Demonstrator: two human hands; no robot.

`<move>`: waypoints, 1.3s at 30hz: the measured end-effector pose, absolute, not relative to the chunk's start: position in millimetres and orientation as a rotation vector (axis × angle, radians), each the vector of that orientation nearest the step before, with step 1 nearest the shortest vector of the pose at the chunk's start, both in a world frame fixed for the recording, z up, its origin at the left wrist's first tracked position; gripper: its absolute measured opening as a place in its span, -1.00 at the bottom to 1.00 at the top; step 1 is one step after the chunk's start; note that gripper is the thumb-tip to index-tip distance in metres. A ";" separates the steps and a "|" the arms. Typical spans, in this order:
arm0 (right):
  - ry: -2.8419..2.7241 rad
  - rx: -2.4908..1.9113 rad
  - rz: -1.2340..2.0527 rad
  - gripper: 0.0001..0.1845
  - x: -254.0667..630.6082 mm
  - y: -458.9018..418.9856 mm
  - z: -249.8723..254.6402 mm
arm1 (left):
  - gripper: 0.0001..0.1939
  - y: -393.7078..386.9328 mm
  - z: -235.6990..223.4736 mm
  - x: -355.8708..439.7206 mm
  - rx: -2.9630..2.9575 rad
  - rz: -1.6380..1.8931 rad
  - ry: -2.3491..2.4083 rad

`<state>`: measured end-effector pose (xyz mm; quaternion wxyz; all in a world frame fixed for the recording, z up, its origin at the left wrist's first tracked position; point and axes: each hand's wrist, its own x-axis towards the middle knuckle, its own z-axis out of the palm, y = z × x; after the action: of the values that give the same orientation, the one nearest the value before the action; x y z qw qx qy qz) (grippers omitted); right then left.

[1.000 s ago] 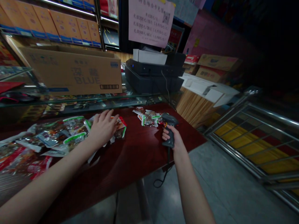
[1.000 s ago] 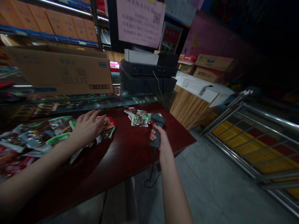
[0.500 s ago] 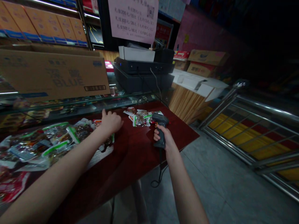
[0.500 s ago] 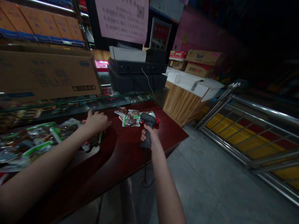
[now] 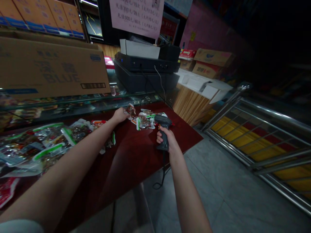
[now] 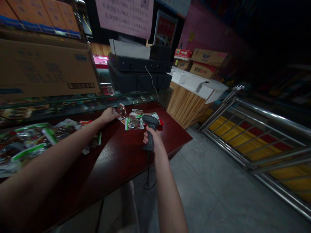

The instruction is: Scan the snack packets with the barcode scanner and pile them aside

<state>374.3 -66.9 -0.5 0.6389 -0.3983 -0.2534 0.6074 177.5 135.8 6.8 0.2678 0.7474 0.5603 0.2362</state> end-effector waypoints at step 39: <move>-0.926 -0.927 1.580 -0.68 239.2 -103.2 16.8 | -0.21 -1.8 3.7 54.1 2.339 1.012 1.046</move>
<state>239.2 -103.2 16.8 0.5180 -0.3863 -0.3861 0.6584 54.1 -1.8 3.7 0.1921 0.8334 0.3725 0.3604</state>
